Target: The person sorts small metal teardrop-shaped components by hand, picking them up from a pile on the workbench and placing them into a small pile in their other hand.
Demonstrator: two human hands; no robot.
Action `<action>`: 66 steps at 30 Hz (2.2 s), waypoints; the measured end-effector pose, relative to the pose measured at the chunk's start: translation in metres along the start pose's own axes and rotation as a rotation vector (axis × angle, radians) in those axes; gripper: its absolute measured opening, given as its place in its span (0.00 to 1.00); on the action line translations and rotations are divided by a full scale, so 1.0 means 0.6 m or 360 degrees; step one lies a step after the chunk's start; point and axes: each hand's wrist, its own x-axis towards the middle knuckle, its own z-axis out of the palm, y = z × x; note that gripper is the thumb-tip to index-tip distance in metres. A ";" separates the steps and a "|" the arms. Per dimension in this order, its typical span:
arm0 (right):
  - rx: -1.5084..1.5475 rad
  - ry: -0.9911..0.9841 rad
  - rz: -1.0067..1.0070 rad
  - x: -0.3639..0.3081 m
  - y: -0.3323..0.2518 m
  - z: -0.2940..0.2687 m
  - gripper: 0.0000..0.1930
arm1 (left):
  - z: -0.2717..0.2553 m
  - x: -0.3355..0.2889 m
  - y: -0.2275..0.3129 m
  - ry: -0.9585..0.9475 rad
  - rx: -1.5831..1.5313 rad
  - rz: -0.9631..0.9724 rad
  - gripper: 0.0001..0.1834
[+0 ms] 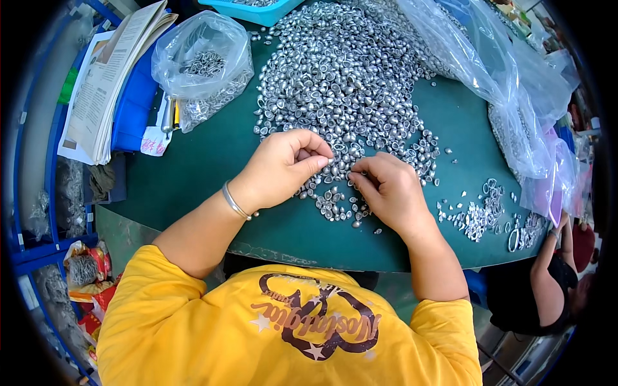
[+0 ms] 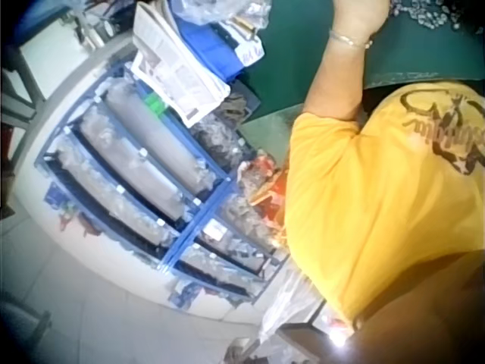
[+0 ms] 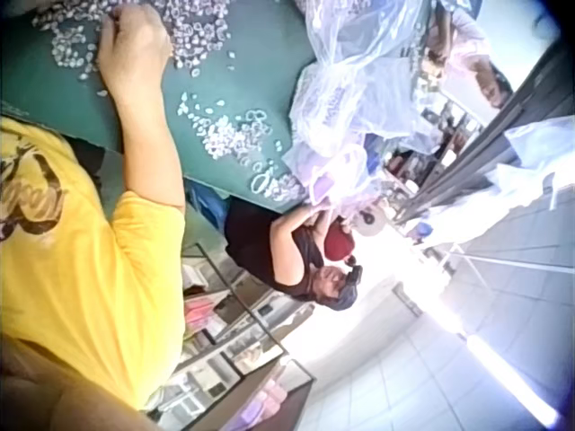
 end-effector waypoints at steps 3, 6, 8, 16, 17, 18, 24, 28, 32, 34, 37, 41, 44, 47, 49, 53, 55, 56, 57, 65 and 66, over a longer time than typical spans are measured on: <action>-0.0012 0.0026 -0.0012 -0.002 0.004 0.000 0.03 | 0.000 0.000 0.001 0.0060 0.0205 0.0116 0.06; 0.0452 0.0009 0.0199 -0.002 0.010 -0.001 0.06 | -0.001 -0.002 0.013 0.0041 0.0203 0.0007 0.06; 0.1097 -0.0056 0.0598 0.003 0.010 -0.008 0.09 | -0.001 -0.002 0.018 -0.0003 0.0014 -0.0115 0.06; 0.2010 -0.0152 0.0763 0.014 0.017 -0.032 0.08 | -0.009 0.001 0.007 -0.0157 -0.1104 -0.0352 0.07; 0.2021 -0.0152 0.0757 0.015 0.015 -0.031 0.08 | -0.008 0.001 0.010 -0.0153 -0.1114 -0.0356 0.07; 0.2032 -0.0152 0.0751 0.014 0.014 -0.029 0.08 | -0.007 0.000 0.013 -0.0148 -0.1125 -0.0359 0.07; 0.1571 -0.0028 0.0639 0.013 0.019 -0.014 0.07 | -0.003 0.004 0.013 -0.0038 -0.1200 -0.0217 0.12; 0.1615 0.0200 0.0643 0.016 0.025 -0.016 0.07 | -0.010 0.004 0.004 -0.0127 -0.1321 -0.0219 0.12; 0.1973 0.0144 0.0727 0.008 0.042 -0.025 0.07 | -0.007 0.003 0.005 -0.0208 -0.1437 -0.0282 0.08; 0.2156 0.0178 0.0770 0.009 0.036 -0.027 0.08 | -0.006 0.005 0.000 -0.0254 -0.1443 -0.0272 0.08; 0.2448 0.0163 0.0685 0.011 0.041 -0.032 0.08 | -0.007 0.004 -0.001 -0.0263 -0.1442 -0.0261 0.09; 0.2874 0.0158 0.0480 0.012 0.055 -0.049 0.06 | -0.004 0.006 0.004 -0.0228 -0.1418 -0.0256 0.10; 0.2899 0.0213 0.0470 0.015 0.052 -0.054 0.06 | -0.011 0.005 -0.001 -0.0141 -0.1421 -0.0221 0.09; 0.1902 0.0233 0.0744 0.017 0.043 -0.055 0.05 | -0.012 0.007 0.004 -0.0007 -0.1617 -0.0171 0.07; 0.0920 0.0319 0.0453 0.016 0.041 -0.032 0.04 | -0.019 0.013 0.002 -0.0088 -0.1370 -0.0067 0.06; -0.0065 0.0287 0.0056 0.011 0.038 -0.012 0.03 | 0.019 0.018 0.012 0.0325 0.0328 0.0418 0.03; -0.0144 0.0313 0.0012 0.016 0.040 -0.007 0.04 | 0.028 0.030 0.023 0.0201 0.0838 0.0775 0.04; -0.0190 0.0321 -0.0014 0.018 0.040 -0.006 0.04 | 0.035 0.042 0.020 0.0213 0.1053 0.1065 0.06; -0.0231 0.0287 0.0001 0.015 0.036 -0.007 0.03 | 0.040 0.051 0.014 0.0155 0.1116 0.1068 0.06; 0.0646 0.0259 0.0280 0.011 0.031 -0.016 0.04 | 0.047 0.066 0.009 0.0046 0.1303 0.1013 0.07; 0.1109 0.0137 0.0568 0.014 0.034 -0.022 0.04 | 0.047 0.066 0.008 0.0036 0.1322 0.1034 0.07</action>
